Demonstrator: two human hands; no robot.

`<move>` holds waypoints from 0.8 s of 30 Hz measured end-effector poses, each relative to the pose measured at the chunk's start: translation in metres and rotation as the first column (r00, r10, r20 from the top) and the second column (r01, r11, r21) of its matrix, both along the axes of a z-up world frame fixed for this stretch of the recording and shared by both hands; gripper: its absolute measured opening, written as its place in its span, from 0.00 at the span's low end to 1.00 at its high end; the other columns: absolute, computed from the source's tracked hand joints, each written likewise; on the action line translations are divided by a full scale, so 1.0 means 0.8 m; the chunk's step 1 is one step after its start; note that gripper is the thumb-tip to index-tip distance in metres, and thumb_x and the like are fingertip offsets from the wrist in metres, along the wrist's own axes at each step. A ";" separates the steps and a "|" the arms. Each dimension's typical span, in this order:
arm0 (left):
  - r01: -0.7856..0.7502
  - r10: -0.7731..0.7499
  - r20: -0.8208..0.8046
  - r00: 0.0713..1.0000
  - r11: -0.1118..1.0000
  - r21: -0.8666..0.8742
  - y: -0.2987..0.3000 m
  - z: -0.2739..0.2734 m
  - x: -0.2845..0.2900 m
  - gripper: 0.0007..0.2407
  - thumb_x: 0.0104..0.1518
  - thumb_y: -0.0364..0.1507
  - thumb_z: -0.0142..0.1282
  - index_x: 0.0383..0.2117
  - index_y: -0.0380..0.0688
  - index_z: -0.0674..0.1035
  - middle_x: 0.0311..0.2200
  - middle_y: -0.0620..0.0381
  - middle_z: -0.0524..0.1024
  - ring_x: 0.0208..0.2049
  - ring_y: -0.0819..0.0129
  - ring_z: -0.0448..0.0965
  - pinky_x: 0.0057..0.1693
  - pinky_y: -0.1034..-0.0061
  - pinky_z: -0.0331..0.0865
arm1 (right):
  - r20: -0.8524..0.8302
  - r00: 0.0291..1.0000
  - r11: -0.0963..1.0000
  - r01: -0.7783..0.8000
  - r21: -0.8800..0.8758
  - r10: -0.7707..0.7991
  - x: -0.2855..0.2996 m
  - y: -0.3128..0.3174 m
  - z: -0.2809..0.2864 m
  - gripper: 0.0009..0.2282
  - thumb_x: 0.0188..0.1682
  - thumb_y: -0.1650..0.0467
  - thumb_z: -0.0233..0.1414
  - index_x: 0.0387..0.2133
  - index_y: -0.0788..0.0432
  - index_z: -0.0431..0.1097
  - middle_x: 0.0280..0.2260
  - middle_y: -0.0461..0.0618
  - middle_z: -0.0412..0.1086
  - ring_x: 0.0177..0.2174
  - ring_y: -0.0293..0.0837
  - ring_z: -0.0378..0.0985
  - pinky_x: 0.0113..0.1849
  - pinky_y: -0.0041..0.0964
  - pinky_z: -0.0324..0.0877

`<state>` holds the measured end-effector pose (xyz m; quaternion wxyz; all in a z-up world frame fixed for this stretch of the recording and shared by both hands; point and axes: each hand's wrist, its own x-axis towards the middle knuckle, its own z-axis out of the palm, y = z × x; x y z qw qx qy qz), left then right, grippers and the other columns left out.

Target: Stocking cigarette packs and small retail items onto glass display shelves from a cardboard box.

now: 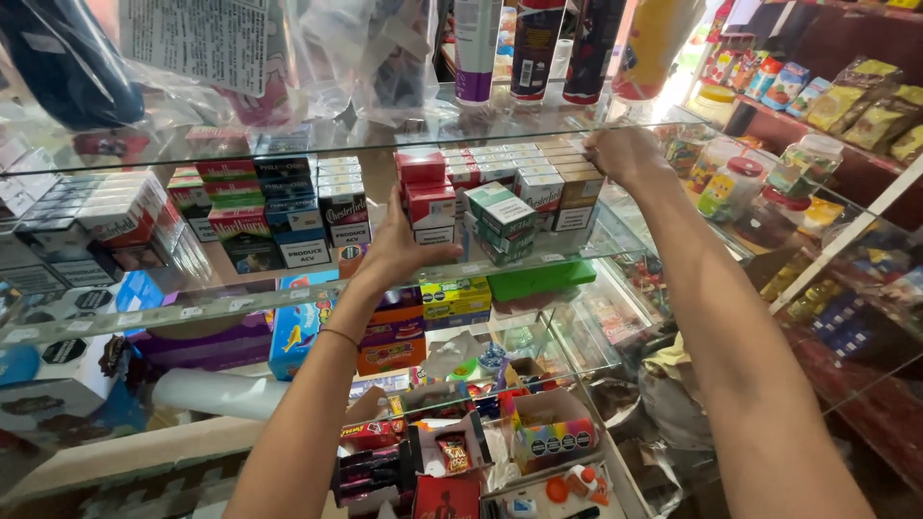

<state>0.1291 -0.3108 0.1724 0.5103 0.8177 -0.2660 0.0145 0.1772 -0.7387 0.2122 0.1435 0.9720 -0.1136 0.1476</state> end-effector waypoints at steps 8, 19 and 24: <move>0.044 -0.045 0.041 0.998 0.999 0.026 0.006 0.006 -0.004 0.61 0.35 0.45 0.79 0.70 0.28 0.42 0.65 0.26 0.59 0.65 0.31 0.60 0.69 0.45 0.55 | -0.009 0.999 0.999 0.042 0.020 -0.041 -0.037 0.029 0.003 0.13 0.54 0.62 0.49 0.46 0.44 0.79 0.39 0.57 0.81 0.47 0.59 0.81 0.48 0.57 0.74; 0.212 -0.027 0.539 0.842 0.935 -0.284 0.105 -0.073 -0.115 0.33 0.60 0.36 0.62 0.67 0.40 0.57 0.70 0.43 0.55 0.73 0.49 0.53 0.73 0.58 0.54 | 0.411 0.904 0.980 -0.173 0.101 0.118 -0.155 0.062 -0.018 0.17 0.51 0.70 0.54 0.55 0.50 0.77 0.45 0.58 0.76 0.40 0.66 0.78 0.37 0.57 0.70; 0.135 -0.162 0.352 0.922 0.986 0.101 0.286 -0.174 -0.155 0.07 0.61 0.32 0.56 0.39 0.45 0.83 0.36 0.55 0.84 0.37 0.62 0.84 0.44 0.70 0.73 | 0.610 0.695 0.924 -0.254 -0.286 0.380 -0.254 0.143 -0.072 0.06 0.63 0.75 0.64 0.50 0.63 0.81 0.43 0.56 0.78 0.42 0.54 0.80 0.42 0.44 0.71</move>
